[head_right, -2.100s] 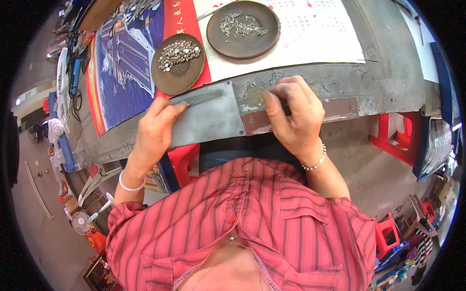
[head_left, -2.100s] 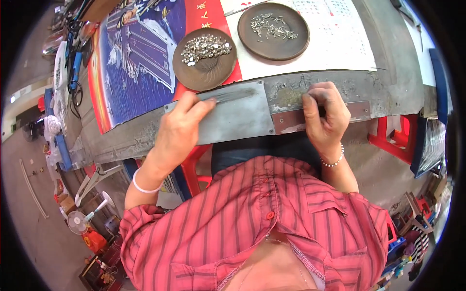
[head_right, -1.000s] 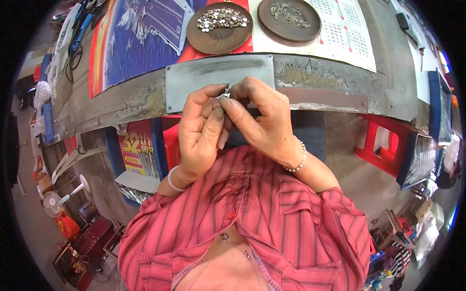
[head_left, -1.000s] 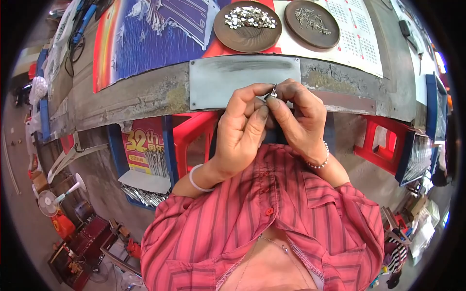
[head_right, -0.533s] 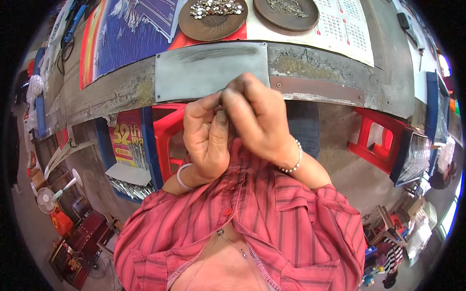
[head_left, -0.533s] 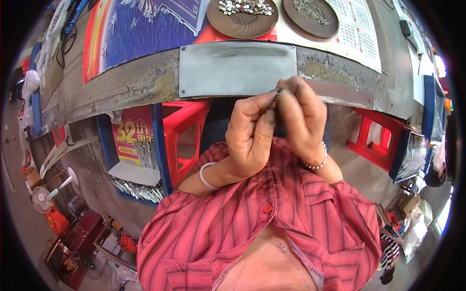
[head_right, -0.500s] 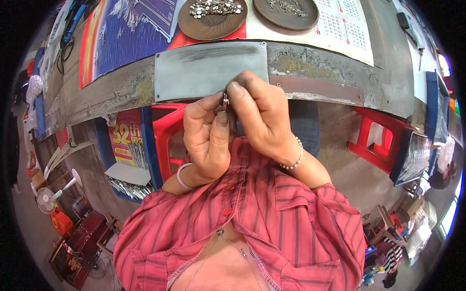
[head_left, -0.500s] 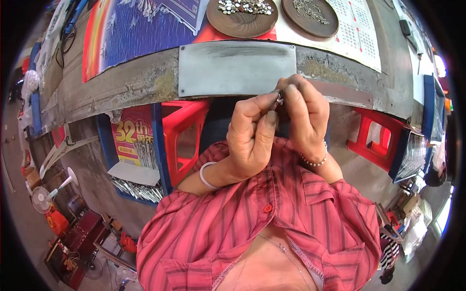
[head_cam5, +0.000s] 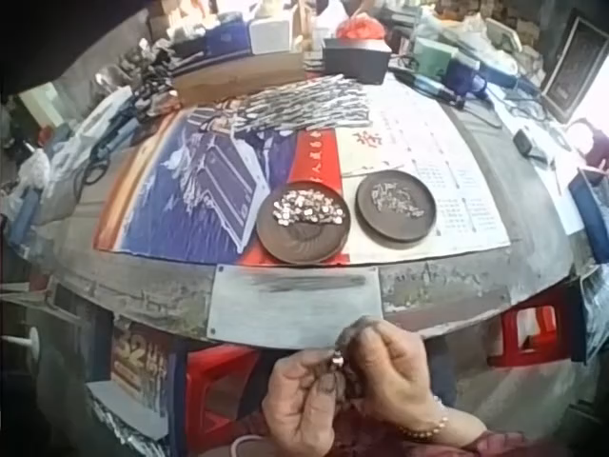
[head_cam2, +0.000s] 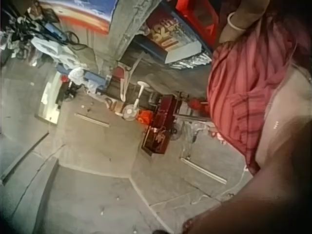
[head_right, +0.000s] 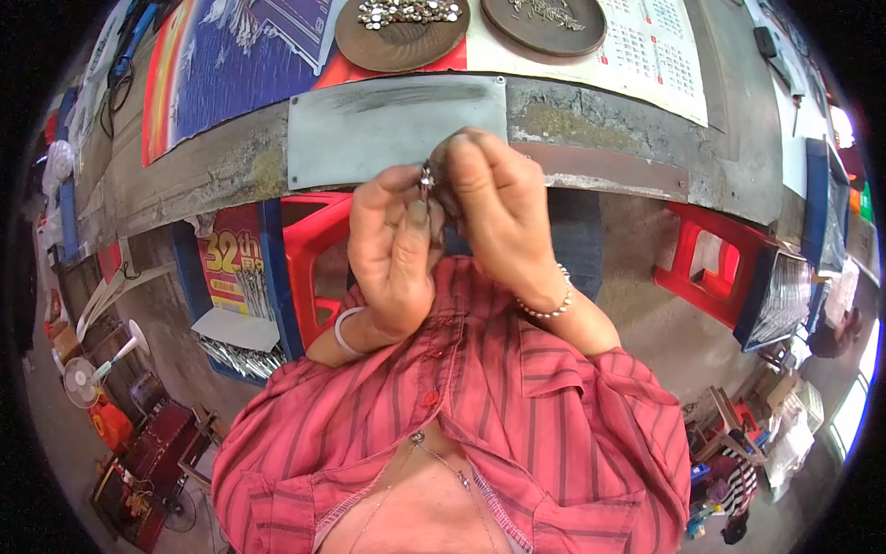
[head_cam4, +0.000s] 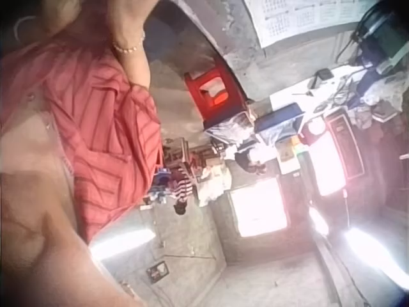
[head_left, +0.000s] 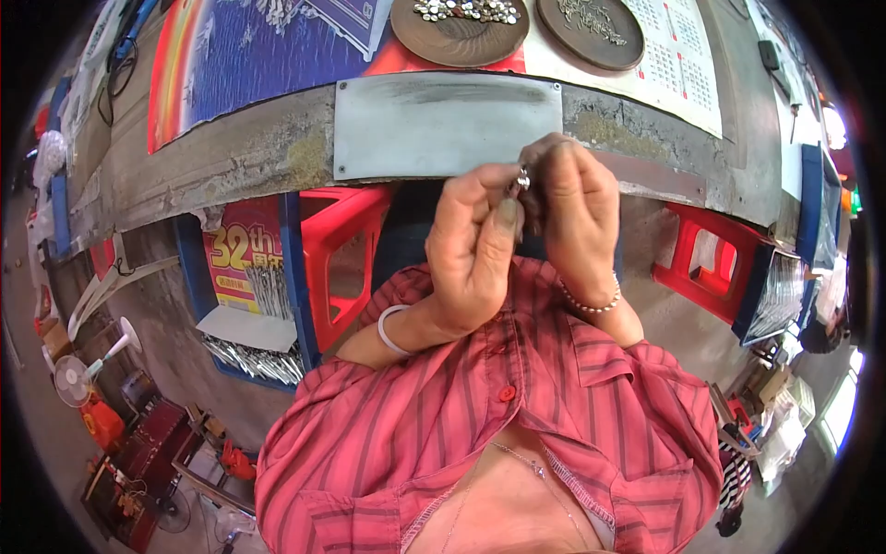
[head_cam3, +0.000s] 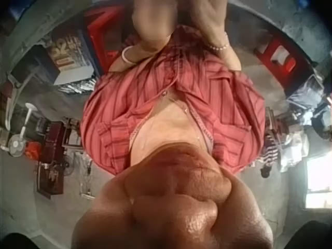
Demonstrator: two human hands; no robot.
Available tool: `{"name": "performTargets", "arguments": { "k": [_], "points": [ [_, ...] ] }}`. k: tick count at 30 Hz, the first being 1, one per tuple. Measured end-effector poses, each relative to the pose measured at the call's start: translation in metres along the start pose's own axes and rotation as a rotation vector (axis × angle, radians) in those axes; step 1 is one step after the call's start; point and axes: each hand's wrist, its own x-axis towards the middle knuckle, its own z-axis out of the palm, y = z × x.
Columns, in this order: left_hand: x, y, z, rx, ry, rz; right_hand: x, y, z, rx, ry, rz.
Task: Assembling small metal pins and components by hand at a workbench.
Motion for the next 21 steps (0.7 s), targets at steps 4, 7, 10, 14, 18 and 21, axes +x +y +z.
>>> {"name": "performTargets", "arguments": {
  "k": [4, 7, 10, 14, 18, 21],
  "points": [
    [0.002, -0.001, 0.002, 0.035, 0.086, -0.028, 0.005, 0.008, 0.000, -0.399, -0.033, -0.460],
    [-0.002, -0.005, -0.008, 0.039, 0.028, -0.006, 0.003, 0.017, 0.001, -0.556, 0.028, -0.625],
    [-0.001, -0.004, -0.007, 0.068, 0.033, 0.000, 0.000, 0.021, 0.003, -0.763, 0.063, -0.675],
    [0.002, -0.007, -0.005, 0.089, 0.053, 0.013, -0.005, 0.027, 0.009, -0.763, 0.102, -0.590],
    [0.001, -0.005, -0.009, 0.047, -0.027, -0.077, -0.004, -0.003, 0.005, -0.120, 0.079, 0.040],
    [0.006, 0.007, -0.003, -0.039, 0.000, -0.172, -0.001, 0.005, -0.005, -0.104, 0.029, -0.145]
  ]
}}
